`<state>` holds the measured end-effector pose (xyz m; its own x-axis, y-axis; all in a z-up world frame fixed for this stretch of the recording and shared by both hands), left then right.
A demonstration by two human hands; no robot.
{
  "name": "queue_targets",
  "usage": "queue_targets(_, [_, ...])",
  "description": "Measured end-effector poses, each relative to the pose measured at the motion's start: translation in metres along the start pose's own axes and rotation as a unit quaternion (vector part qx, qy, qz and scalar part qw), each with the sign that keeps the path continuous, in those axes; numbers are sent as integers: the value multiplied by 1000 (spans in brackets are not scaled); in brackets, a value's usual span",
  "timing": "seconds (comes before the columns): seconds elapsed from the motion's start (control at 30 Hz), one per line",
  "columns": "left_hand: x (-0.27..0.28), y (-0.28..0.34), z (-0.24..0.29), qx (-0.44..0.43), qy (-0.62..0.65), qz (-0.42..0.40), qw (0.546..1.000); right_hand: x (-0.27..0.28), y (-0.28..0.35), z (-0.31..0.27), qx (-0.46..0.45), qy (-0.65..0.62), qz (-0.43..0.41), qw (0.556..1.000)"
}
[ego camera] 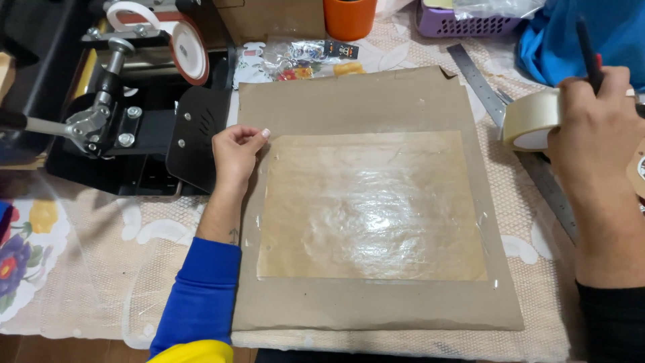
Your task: Applying adhesive tape to a transfer sheet and smoothing it out on a cardboard base in preparation for printing.
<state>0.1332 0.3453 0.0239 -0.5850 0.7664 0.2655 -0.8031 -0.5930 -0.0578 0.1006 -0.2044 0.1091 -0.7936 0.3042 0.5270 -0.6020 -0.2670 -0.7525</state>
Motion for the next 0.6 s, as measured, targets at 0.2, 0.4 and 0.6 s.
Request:
queue_targets(0.2, [-6, -9, -16, 50, 25, -16, 998, -11, 0, -9, 35, 16, 7, 999])
queue_targets(0.4, [-4, -10, -14, 20, -6, -8, 1000, 23, -15, -27, 58, -9, -16, 998])
queue_targets(0.6, [-5, -13, -14, 0, -35, -3, 999, 26, -14, -32, 57, -55, -27, 996])
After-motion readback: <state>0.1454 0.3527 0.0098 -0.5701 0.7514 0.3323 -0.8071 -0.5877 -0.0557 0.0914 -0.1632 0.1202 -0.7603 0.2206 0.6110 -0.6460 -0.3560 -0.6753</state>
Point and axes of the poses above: each hand's wrist, its own y-axis away from the middle knuckle, its own x-axis out of the back of the hand, z = x × y, the point moved 9 cm from there along -y, towards the middle knuckle, and after that the axes turned 13 degrees about z, right-handed, at the moved point
